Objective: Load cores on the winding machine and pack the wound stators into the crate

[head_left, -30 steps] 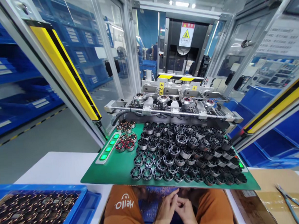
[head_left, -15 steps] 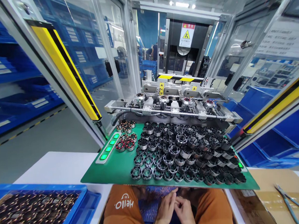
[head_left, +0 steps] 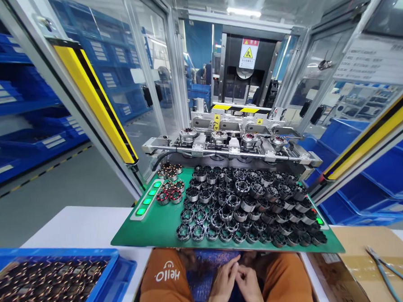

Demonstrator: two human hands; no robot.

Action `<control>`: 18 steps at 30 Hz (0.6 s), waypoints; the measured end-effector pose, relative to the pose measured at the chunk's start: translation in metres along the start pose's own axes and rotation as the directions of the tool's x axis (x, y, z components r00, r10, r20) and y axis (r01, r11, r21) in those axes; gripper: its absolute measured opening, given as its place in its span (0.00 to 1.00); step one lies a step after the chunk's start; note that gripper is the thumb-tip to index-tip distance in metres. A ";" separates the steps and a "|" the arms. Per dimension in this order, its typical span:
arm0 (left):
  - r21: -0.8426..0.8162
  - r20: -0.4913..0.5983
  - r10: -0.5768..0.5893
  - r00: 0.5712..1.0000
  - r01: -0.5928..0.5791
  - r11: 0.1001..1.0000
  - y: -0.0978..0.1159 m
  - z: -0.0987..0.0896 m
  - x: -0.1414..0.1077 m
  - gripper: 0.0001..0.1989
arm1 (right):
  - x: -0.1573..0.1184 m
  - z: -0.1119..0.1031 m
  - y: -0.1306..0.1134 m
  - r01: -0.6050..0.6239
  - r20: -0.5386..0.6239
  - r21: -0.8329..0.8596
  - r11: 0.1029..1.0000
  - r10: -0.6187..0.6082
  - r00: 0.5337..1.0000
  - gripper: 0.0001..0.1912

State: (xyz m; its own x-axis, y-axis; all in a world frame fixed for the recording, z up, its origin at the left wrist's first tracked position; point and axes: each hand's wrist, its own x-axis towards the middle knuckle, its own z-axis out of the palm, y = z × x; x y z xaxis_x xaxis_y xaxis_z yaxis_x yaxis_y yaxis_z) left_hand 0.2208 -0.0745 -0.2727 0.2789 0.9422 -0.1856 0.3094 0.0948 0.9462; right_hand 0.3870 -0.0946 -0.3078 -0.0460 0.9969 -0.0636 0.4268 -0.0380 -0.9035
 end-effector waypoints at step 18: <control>-0.101 -0.252 -0.034 0.967 0.009 0.995 0.034 -0.049 0.014 0.52 | 0.002 -0.017 -0.024 -0.121 -0.192 0.165 0.979 0.152 0.970 0.60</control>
State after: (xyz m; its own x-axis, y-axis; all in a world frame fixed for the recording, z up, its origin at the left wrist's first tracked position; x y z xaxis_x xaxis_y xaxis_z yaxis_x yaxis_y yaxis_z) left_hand 0.1907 -0.0427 -0.2301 0.0306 0.9890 -0.1450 0.2179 0.1349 0.9666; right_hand 0.3924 -0.0903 -0.2789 0.1938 0.9740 -0.1176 0.2743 -0.1689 -0.9467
